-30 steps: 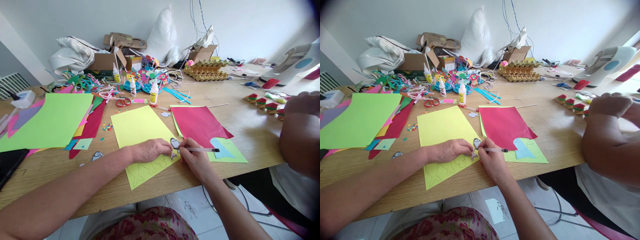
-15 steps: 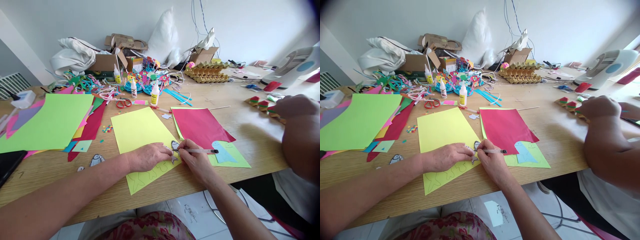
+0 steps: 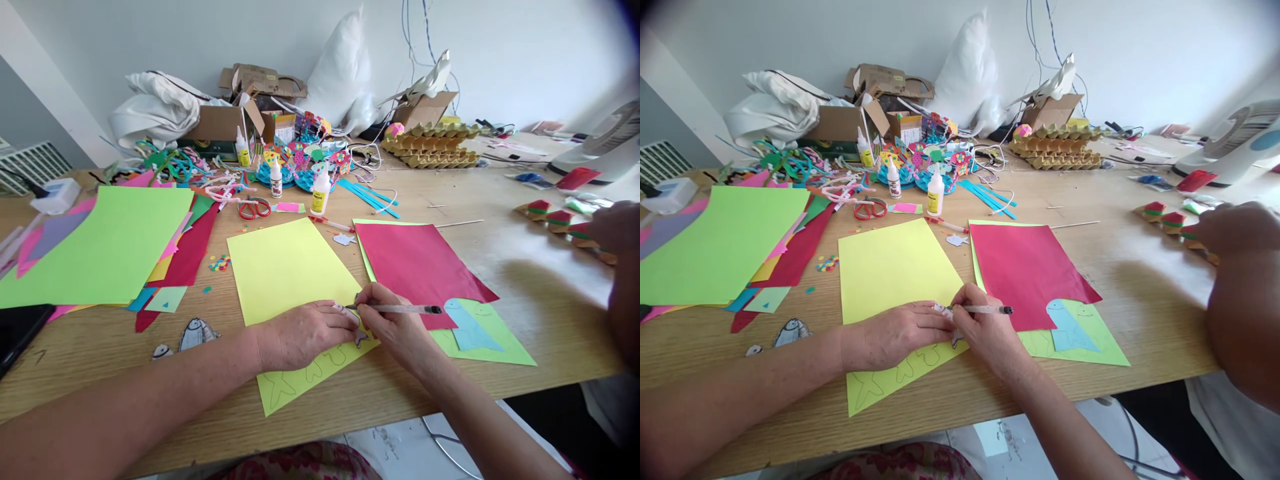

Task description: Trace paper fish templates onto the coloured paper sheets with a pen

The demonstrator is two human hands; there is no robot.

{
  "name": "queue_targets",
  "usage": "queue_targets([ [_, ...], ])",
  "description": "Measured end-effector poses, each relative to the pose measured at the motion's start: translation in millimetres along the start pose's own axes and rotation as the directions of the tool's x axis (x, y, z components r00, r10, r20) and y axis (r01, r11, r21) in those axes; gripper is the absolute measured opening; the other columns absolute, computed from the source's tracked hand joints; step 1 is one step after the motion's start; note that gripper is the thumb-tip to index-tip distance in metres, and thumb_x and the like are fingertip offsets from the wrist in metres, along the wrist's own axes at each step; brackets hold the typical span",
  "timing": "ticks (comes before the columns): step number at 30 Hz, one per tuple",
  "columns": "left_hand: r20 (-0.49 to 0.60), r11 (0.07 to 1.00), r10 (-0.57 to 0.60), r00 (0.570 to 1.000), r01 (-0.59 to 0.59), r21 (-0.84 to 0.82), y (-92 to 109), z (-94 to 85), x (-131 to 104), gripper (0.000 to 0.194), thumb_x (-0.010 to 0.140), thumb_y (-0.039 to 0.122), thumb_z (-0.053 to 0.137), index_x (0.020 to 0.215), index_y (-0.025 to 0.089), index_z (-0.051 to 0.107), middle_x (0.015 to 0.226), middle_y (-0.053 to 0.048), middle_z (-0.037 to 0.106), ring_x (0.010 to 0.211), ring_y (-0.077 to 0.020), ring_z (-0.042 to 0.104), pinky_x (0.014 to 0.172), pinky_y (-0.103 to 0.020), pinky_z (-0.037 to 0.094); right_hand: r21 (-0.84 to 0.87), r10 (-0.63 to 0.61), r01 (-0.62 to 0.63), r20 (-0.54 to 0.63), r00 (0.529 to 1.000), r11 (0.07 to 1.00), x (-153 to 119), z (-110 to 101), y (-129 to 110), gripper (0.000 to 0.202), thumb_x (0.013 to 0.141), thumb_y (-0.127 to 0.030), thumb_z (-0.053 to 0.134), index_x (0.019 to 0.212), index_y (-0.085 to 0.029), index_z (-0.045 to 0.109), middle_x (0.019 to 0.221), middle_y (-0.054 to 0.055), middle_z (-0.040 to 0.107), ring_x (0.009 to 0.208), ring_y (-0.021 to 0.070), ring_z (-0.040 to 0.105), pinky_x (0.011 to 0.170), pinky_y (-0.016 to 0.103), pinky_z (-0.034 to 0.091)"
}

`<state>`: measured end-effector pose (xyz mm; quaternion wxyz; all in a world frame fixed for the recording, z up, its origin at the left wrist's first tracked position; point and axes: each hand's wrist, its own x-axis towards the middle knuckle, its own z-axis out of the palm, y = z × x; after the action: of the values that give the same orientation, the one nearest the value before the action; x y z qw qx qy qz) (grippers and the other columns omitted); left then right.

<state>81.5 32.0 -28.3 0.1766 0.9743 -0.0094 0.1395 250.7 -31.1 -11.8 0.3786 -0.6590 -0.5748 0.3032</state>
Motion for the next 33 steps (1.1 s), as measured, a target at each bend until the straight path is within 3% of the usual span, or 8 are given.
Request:
queue_targets([
  [17, 0.084, 0.990, -0.136, 0.987, 0.134, 0.038, 8, 0.2, -2, 0.034, 0.094, 0.013, 0.035, 0.126, 0.017, 0.047, 0.133, 0.000, 0.048, 0.128, -0.0120, 0.034, 0.111, -0.030, 0.020, 0.137, 0.060, -0.069, 0.073, 0.996, 0.988, 10, 8, 0, 0.003, 0.068, -0.023, 0.046, 0.066, -0.022, 0.045, 0.052, -0.006, 0.041, 0.048, 0.0102, 0.035, 0.041, 0.022, 0.029],
  [33, 0.145, 0.982, -0.186, 0.972, 0.187, 0.005, 10, -3.2, -3, 0.036, 0.094, 0.014, 0.035, 0.130, 0.018, 0.043, 0.139, 0.000, 0.041, 0.131, -0.0101, 0.029, 0.111, -0.029, 0.012, 0.225, 0.113, -0.133, 0.100, 0.989, 0.965, 11, 9, -2, 0.005, 0.066, -0.024, 0.048, 0.064, -0.022, 0.045, 0.049, -0.007, 0.039, 0.047, 0.0093, 0.032, 0.040, 0.022, 0.026],
])
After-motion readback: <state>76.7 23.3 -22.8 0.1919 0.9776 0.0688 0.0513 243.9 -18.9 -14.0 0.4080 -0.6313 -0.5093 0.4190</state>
